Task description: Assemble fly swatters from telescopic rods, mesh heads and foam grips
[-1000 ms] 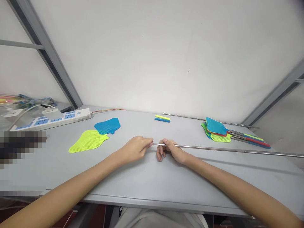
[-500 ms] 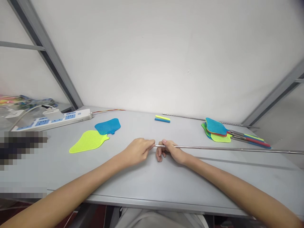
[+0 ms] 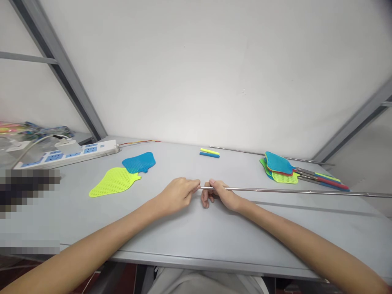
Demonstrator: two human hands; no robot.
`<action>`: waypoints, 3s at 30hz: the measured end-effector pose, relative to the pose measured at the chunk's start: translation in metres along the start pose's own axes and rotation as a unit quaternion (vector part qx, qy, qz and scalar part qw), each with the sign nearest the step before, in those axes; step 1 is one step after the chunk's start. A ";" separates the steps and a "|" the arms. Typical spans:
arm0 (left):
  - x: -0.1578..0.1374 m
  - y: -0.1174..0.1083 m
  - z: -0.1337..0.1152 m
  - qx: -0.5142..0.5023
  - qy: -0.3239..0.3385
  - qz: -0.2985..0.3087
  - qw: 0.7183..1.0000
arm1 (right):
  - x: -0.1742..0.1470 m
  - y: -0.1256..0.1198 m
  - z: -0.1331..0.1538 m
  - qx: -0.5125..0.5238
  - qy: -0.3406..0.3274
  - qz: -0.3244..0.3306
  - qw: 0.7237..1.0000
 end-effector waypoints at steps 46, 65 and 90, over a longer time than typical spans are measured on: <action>0.011 0.002 0.013 -0.154 -0.042 -0.008 0.987 | 0.009 -0.010 -0.006 -0.026 0.014 -0.081 0.996; 0.011 0.000 0.010 -0.127 -0.011 -0.032 0.991 | 0.009 -0.011 -0.006 -0.017 0.015 -0.056 0.998; -0.004 0.004 -0.008 -0.126 0.022 0.010 0.992 | -0.003 0.016 -0.001 0.040 0.063 0.061 0.995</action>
Point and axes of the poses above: each hand's wrist, its own x-axis towards the middle knuckle, its own y-axis out of the palm, z = x × y, the point moved 4 cm from there along x, towards the middle knuckle, and after that the axes turned 5 degrees about x, right-handed, at the moved point
